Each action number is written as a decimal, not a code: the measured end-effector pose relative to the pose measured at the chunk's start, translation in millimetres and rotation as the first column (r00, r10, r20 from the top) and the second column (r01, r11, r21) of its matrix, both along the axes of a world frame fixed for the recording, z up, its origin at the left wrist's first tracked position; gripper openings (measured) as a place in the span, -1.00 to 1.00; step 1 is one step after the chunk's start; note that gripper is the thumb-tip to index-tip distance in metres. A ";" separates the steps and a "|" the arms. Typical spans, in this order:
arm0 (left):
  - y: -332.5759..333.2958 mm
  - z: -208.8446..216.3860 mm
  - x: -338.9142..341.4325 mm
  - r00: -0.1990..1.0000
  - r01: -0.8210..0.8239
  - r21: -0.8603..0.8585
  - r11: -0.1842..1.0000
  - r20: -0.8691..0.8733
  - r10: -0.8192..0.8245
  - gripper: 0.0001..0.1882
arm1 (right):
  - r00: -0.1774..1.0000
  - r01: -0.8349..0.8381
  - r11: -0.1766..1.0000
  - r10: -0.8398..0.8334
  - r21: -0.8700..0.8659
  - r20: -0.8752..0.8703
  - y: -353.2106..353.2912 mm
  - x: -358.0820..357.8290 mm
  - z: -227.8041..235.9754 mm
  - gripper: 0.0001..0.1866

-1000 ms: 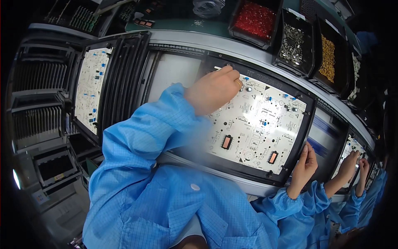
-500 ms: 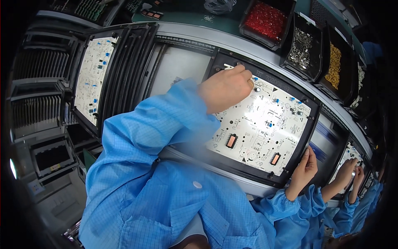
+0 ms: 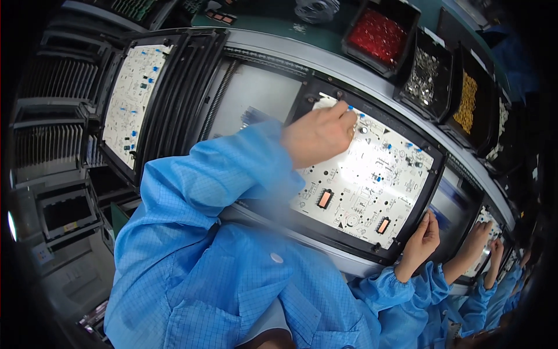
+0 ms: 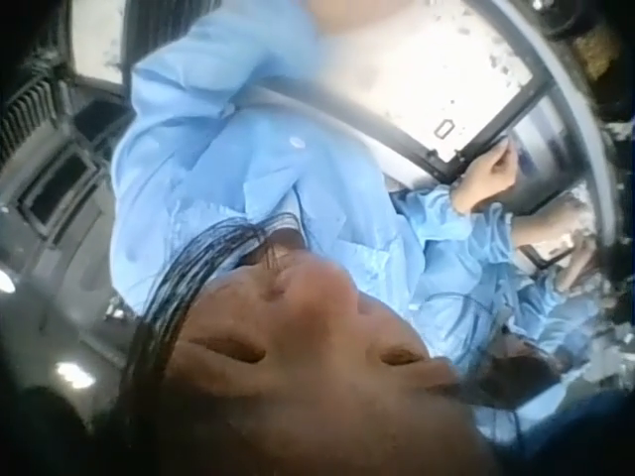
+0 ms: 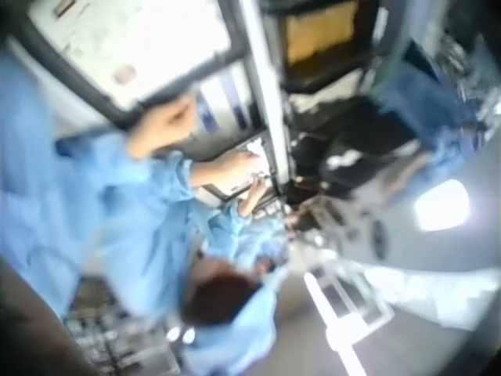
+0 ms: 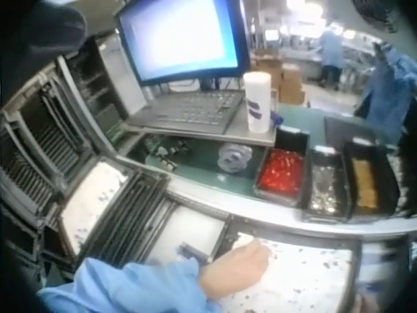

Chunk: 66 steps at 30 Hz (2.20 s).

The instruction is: The person inserts electronic components into a circuit board by hand, moves the board along the conveyor, loads another board into the workspace, and inserts additional components into it.

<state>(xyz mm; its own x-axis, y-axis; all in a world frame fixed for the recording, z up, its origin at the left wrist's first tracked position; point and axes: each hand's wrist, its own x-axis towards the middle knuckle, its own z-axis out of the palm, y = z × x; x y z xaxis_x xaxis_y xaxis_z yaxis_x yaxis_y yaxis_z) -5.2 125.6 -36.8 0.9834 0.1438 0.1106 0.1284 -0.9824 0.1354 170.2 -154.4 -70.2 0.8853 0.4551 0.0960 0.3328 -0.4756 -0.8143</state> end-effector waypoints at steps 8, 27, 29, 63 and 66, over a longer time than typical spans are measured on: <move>13.9 10.3 -21.2 0.994 -0.103 -0.158 0.982 -0.037 0.098 -0.71 | 0.986 -0.163 0.986 0.163 -0.033 -0.020 4.1 -5.3 9.3 -0.76; -11.1 45.3 -140.7 0.457 -0.303 -0.861 0.408 0.245 0.855 -0.84 | 0.441 -0.680 0.655 0.725 -0.330 0.529 346.5 -47.2 72.6 -0.87; -12.8 38.6 -143.9 0.466 -0.292 -0.856 0.426 0.262 0.845 -0.84 | 0.438 -0.613 0.681 0.716 -0.402 0.544 358.6 -45.0 59.4 -0.87; -17.2 47.6 -134.0 0.572 -0.064 -0.929 0.364 0.265 0.777 -0.76 | 0.198 -0.907 0.412 0.598 0.086 -0.777 244.4 -112.6 137.1 -0.84; -25.5 40.2 -130.8 0.625 -0.040 -0.825 0.563 0.419 0.659 -0.77 | 0.177 -0.859 0.488 0.570 0.157 -0.803 220.1 -123.0 135.0 -0.83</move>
